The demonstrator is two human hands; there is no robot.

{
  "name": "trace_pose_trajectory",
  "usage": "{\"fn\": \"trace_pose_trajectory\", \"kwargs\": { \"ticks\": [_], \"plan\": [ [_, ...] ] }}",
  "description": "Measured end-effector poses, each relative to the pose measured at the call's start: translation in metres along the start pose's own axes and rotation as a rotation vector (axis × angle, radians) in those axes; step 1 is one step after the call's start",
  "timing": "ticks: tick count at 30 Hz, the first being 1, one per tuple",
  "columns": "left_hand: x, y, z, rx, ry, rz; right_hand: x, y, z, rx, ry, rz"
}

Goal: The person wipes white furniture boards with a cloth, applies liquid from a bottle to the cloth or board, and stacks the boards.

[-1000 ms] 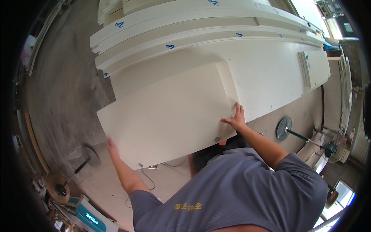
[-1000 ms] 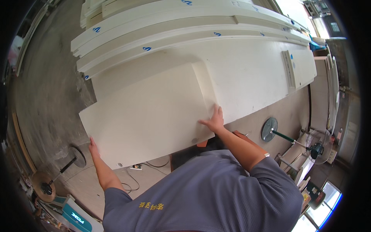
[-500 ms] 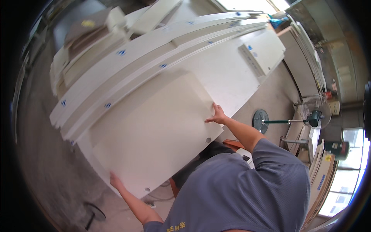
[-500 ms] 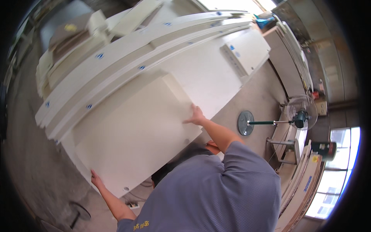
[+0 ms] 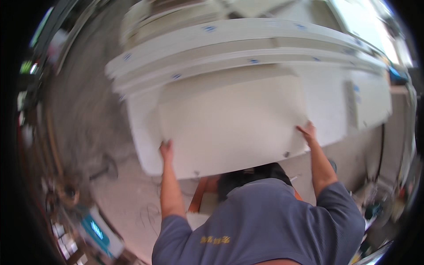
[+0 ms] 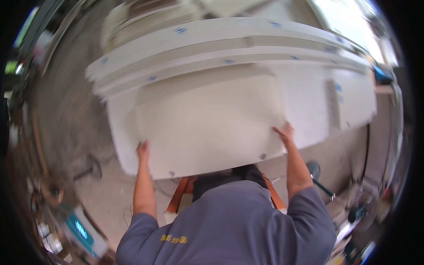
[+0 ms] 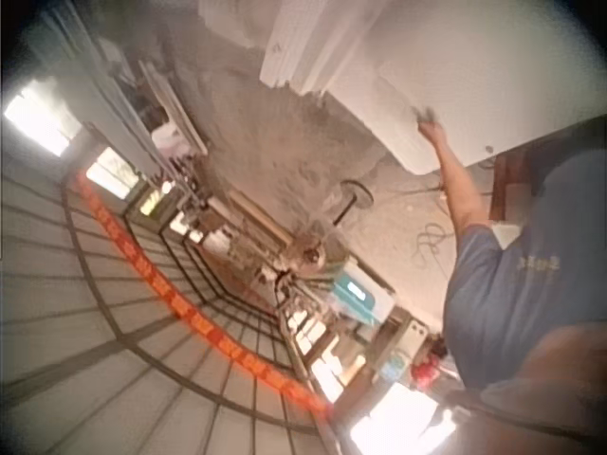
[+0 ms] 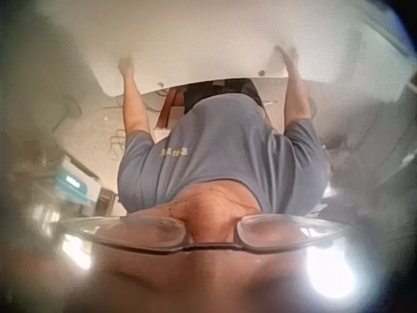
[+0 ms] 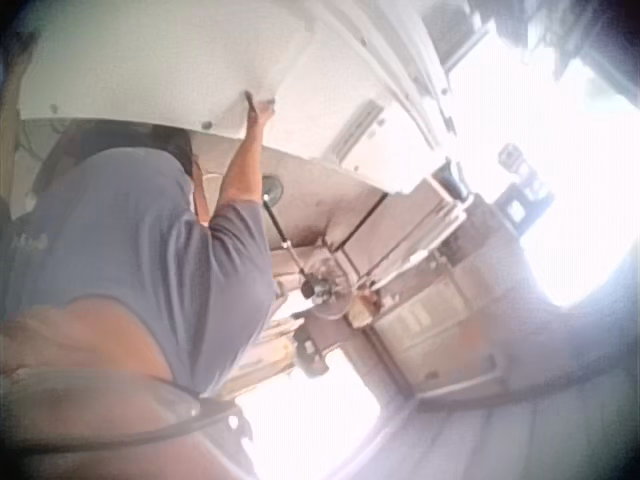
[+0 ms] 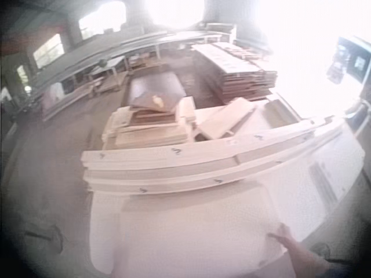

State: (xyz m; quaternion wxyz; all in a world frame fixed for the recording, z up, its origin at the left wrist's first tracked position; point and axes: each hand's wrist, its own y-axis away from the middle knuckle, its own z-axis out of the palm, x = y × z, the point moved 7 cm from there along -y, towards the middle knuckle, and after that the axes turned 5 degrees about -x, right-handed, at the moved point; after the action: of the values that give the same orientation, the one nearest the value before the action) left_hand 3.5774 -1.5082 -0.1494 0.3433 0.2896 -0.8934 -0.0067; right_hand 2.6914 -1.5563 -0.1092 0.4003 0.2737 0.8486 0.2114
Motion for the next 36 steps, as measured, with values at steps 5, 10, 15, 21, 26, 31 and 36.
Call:
{"fn": "trace_pose_trajectory", "kwargs": {
  "ticks": [5,10,15,21,26,31,36],
  "plan": [
    [0.049,0.018,-0.001,-0.058,-0.131,-0.054,0.001,0.008,-0.006,0.128,-0.016,0.111],
    [0.048,0.006,-0.008,-0.148,-0.127,-0.077,-0.019,0.027,-0.003,0.076,-0.147,0.099],
    [0.001,-0.029,-0.016,-0.188,0.101,-0.048,-0.002,0.016,0.022,0.111,0.018,0.073],
    [0.042,-0.023,-0.035,0.026,-0.225,0.002,-0.039,0.036,0.022,0.142,0.150,0.178],
    [0.143,0.063,0.057,0.177,-0.472,0.334,-0.003,0.047,0.033,-0.048,0.125,0.088],
    [0.358,0.286,0.247,-0.252,-0.627,1.024,0.081,0.099,-0.011,-0.321,-0.116,-0.076],
    [0.525,0.552,0.430,-0.958,-0.352,1.325,0.282,0.238,-0.121,0.041,-0.284,-0.104]
  ]
}}
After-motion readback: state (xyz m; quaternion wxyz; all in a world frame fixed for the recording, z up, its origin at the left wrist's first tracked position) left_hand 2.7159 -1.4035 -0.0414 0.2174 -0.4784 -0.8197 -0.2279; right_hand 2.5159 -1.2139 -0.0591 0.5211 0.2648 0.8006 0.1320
